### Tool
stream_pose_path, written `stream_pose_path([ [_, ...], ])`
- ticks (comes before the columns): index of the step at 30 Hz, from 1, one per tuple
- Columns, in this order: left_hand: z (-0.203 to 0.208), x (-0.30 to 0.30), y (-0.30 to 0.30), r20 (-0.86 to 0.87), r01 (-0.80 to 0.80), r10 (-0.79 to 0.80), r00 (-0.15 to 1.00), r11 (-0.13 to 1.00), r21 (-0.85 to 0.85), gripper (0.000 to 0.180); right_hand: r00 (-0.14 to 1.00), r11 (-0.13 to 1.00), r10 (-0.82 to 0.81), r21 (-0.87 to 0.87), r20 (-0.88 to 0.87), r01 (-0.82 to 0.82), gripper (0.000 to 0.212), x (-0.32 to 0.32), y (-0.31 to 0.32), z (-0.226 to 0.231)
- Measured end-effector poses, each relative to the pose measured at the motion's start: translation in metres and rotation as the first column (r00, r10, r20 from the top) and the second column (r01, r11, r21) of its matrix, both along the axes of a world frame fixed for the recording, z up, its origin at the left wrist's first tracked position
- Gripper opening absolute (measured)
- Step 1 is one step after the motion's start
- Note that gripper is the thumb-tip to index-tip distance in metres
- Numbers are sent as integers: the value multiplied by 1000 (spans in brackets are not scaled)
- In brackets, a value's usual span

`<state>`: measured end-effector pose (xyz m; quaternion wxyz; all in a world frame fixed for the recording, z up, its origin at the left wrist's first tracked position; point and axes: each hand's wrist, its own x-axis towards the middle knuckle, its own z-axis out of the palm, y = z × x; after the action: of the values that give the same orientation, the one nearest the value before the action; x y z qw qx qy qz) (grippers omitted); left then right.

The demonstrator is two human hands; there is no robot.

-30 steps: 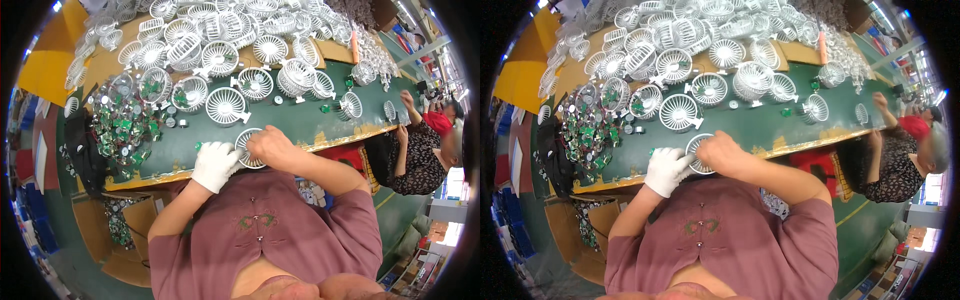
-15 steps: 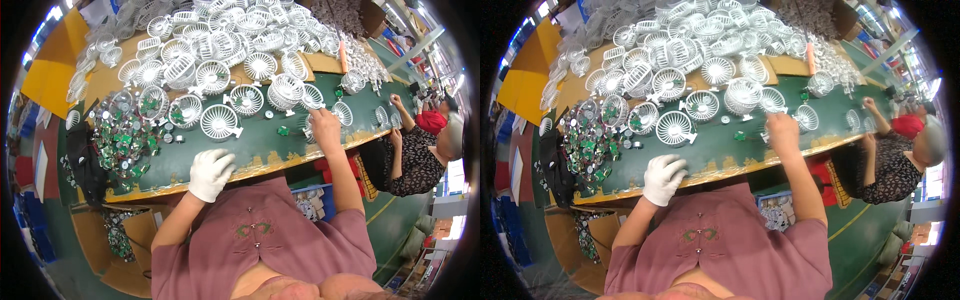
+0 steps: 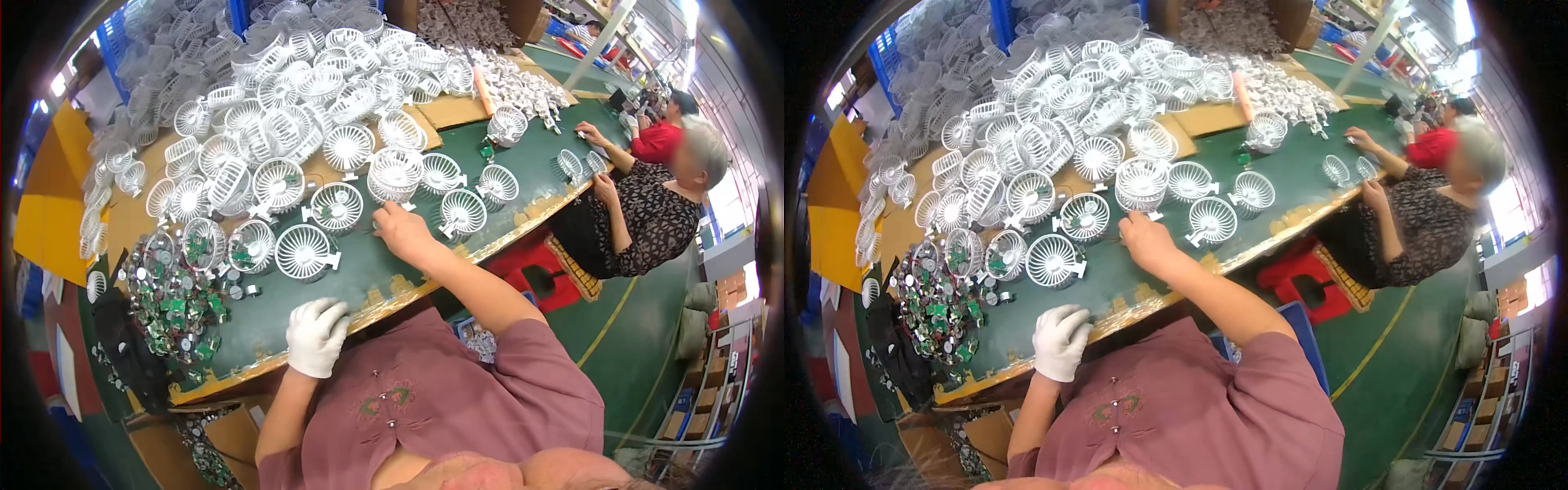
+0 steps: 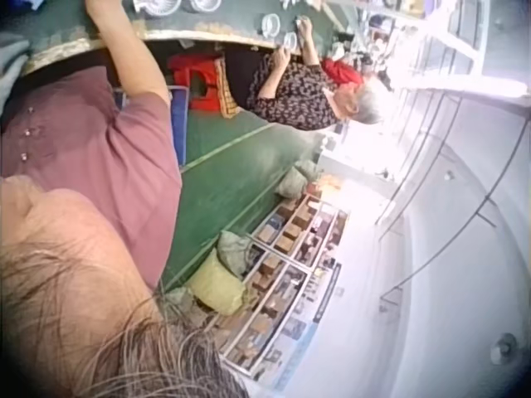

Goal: The person assembles mini fan components by inserting circular motor pieces into plastic fan grilles by hand, setting them aside on the workbench, and gathering more fan grilles from a pile.

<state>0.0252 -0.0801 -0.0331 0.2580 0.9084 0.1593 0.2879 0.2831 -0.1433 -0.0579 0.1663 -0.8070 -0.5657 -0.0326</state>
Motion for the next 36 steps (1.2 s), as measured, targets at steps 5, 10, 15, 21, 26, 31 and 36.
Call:
stream_pose_path([
  [5,0,2,2,36,-18,21,999,995,-97,20,997,908,-20,417,-72,48,26,-4,-2,54],
  [10,8,-6,4,266,-88,124,956,986,-142,28,981,710,184,683,56,-172,38,-31,0,112],
  [15,22,-15,11,424,-221,222,878,974,-52,54,790,617,580,527,196,-584,34,-69,-1,112],
  [21,29,-27,9,161,83,103,982,531,-843,49,660,533,728,452,187,-715,39,-102,3,86],
  [26,28,-29,11,173,104,108,979,467,-878,49,638,561,748,339,181,-755,43,-102,5,78],
  [31,21,-33,15,174,153,299,938,93,-984,42,728,673,684,347,45,-653,46,-77,18,61],
  [36,27,-34,17,197,173,457,868,93,-980,32,825,832,503,116,257,-543,40,-35,29,38],
])
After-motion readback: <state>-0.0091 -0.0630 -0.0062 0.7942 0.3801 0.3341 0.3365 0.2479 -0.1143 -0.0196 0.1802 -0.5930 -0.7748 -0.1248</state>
